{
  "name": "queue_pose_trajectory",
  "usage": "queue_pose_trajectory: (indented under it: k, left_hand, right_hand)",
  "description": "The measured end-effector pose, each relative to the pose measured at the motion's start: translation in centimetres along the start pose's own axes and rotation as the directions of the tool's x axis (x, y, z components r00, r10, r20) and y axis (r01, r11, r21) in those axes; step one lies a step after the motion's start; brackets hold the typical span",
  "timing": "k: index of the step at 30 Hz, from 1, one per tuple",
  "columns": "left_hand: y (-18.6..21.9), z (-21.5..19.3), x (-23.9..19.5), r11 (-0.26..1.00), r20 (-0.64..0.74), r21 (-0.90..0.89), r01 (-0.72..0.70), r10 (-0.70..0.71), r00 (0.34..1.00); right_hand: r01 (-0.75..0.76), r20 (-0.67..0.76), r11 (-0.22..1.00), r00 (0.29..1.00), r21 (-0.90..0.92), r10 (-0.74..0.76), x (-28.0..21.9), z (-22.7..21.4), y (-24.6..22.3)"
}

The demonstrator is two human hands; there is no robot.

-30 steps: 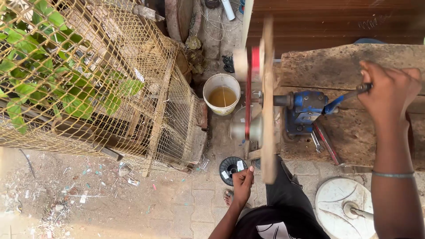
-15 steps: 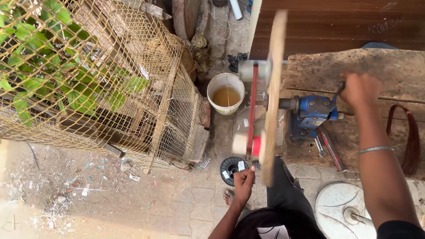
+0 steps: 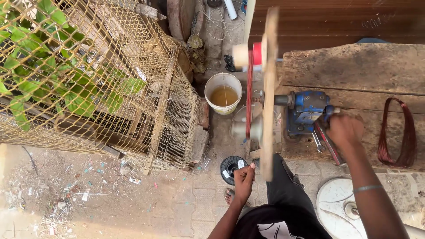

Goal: Winding copper wire onto a spool using a manual winding machine.

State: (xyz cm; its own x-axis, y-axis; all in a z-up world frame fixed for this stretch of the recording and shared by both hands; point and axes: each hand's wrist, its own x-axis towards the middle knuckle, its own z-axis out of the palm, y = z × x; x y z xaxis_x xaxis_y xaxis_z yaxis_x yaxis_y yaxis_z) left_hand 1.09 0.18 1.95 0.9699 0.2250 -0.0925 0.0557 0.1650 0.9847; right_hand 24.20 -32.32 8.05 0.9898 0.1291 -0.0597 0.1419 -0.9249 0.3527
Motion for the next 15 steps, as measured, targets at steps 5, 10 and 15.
queue_pose_trajectory:
  k: [5,10,15]
  left_hand:
    - [-0.3,-0.1,-0.2,0.999,0.0,-0.047,0.0,0.0,1.0]
    - [-0.4,-0.2,-0.6,0.999,0.01,-0.034,0.019,-0.019,1.0]
    - [-0.9,-0.3,-0.9,1.0,0.011,-0.026,0.006,-0.005,1.0]
  right_hand:
    - [-0.034,0.024,0.994,0.999,0.107,0.032,-6.6,-6.6,-0.6]
    - [0.022,-0.353,0.998,0.936,0.063,0.001,-10.3,-8.6,0.3]
    - [0.083,-0.483,0.991,0.875,0.108,-0.02,-10.8,-9.7,2.6]
